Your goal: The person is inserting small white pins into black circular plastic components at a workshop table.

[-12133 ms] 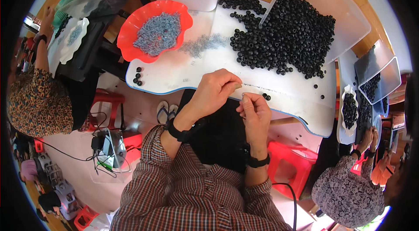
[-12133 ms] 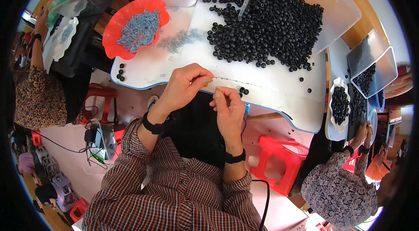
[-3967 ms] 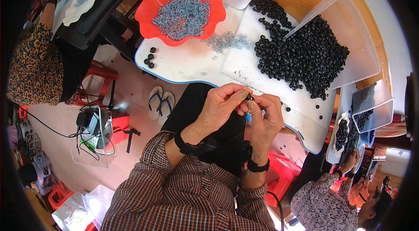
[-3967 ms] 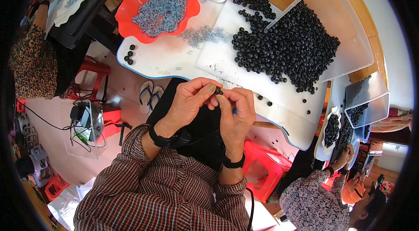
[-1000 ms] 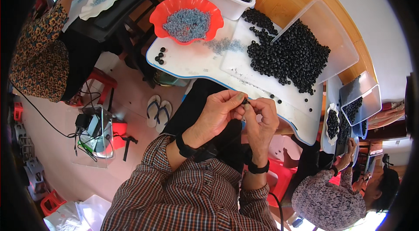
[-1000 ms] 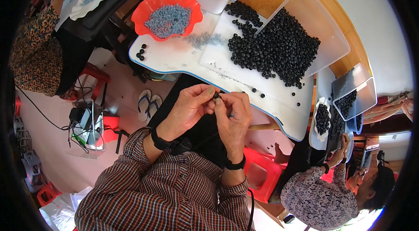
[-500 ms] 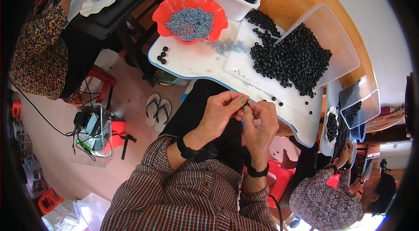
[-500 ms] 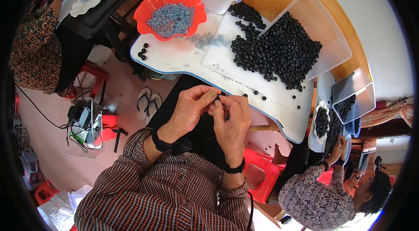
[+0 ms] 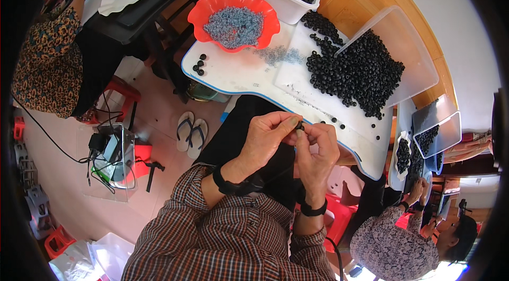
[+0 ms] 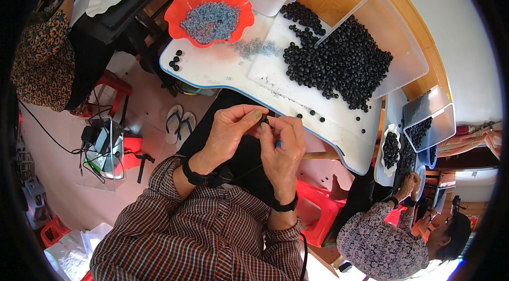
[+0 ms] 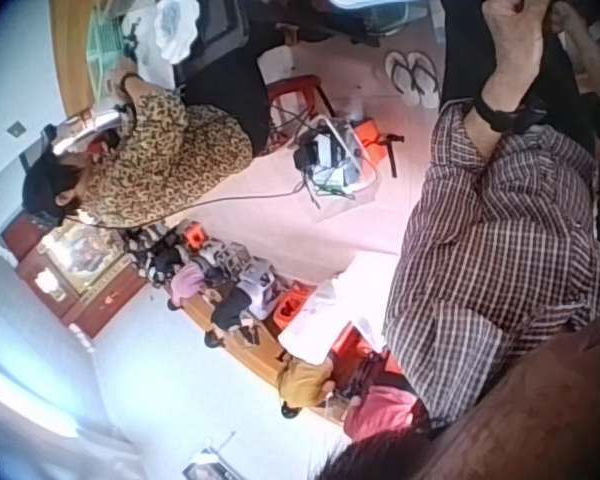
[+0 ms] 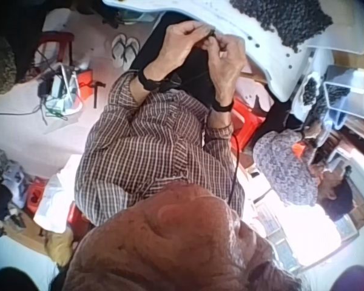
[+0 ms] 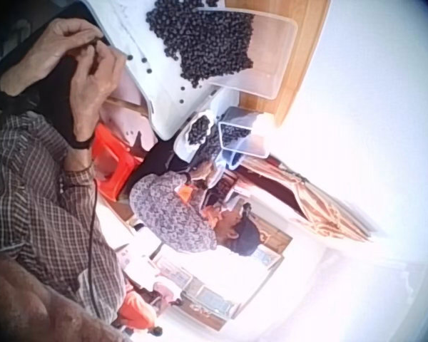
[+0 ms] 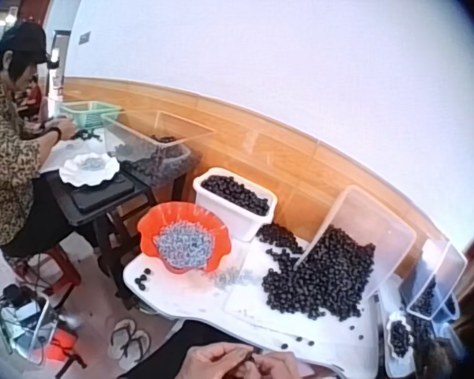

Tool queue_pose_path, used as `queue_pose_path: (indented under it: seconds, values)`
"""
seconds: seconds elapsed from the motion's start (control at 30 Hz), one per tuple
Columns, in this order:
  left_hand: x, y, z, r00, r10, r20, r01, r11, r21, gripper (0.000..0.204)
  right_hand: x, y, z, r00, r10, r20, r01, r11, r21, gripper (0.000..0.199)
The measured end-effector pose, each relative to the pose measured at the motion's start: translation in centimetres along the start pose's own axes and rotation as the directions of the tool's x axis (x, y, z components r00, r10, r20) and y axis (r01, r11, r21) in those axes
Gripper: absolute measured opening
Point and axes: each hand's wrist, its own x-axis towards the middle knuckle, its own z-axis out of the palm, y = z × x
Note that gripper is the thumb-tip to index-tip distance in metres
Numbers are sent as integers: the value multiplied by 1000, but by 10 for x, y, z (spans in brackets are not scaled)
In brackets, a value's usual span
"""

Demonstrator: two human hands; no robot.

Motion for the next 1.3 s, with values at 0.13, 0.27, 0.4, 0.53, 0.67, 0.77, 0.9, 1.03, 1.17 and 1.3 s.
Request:
queue_pose_path:
  seconds: [0.13, 0.27, 0.4, 0.53, 0.67, 0.77, 0.9, 1.03, 1.17, 1.3]
  values:
    - [-1, 3, 2, 999, 35, -19, -35, 999, -11, 22, 3, -2, -2, 1000, 10, 27, -9, 1000, -17, 15]
    - [1, 5, 0, 999, 26, 28, -30, 987, 159, 21, 4, 0, -3, 999, -6, 45, 8, 999, -38, 14]
    - [0, 8, 1, 999, -6, 43, -7, 957, 290, 20, 1, 0, -2, 997, 18, 68, -13, 997, -76, 13]
    - [1, 3, -2, 999, -13, 41, -1, 950, 311, 19, -4, 5, 0, 998, 18, 67, -11, 994, -112, 12]
    - [1, 3, -2, 998, -46, 45, 28, 942, 334, 18, -8, 3, 0, 994, 87, 66, -82, 994, -75, 12]
    - [1, 1, -2, 996, -71, 59, 48, 948, 315, 19, -11, 7, -1, 987, 146, 71, -143, 989, -45, 12]
    - [1, 1, -4, 994, -53, 96, 30, 974, 224, 18, -16, 11, 0, 985, 170, 43, -172, 983, 68, 12]
    - [4, 6, -10, 977, -126, 170, 120, 992, 44, 21, -22, 12, -1, 969, 239, -58, -205, 915, 348, 12]
    - [6, 0, -14, 961, -116, 249, 159, 974, -161, 27, -25, 11, -1, 949, 310, -59, -234, 817, 528, 12]
    - [8, 1, -20, 949, -78, 304, 164, 949, -269, 28, -25, 9, 0, 940, 339, -48, -254, 784, 567, 12]
